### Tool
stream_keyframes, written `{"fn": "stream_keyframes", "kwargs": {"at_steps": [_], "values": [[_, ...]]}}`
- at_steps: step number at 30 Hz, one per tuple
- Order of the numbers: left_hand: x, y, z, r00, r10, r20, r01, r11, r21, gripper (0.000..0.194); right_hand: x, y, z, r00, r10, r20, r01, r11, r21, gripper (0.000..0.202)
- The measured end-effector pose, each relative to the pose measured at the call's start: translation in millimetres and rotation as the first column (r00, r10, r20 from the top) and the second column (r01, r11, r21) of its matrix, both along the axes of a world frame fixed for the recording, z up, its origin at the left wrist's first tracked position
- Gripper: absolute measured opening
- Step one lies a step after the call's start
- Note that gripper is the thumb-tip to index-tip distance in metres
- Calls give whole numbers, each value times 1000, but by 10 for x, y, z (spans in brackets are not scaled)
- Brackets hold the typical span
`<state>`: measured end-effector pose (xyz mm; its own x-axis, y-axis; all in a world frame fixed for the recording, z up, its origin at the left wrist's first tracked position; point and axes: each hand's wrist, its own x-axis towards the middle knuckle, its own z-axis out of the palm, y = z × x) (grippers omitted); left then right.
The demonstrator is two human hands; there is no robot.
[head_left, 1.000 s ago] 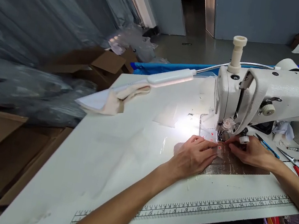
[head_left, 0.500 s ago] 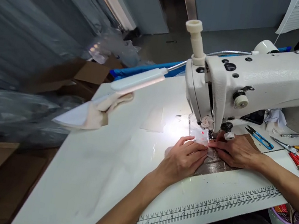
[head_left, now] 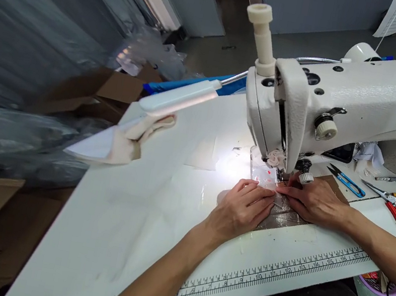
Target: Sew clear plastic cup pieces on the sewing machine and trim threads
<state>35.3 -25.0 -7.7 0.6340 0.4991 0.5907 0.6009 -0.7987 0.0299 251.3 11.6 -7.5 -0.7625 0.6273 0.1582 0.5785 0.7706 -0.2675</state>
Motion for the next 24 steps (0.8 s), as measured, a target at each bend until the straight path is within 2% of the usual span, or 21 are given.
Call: {"fn": "stream_keyframes", "kwargs": {"at_steps": [10,13,19,24], "values": [[2,19,-9,1000,-25,4,24,997,71,8,1,9,-49,999,44,-13,-43,995,85,33],[-7,24,-12,999,-35,9,34,997,67,8,28,5,-38,997,33,-65,-30,999,41,34],[-28,7,-10,1000,-30,3,30,999,40,6,111,-12,19,956,-23,-292,-19,990,-141,36],[-32,2,-24,1000,-19,-11,20,999,40,7,109,-43,-7,952,49,-302,-88,989,-116,33]]}}
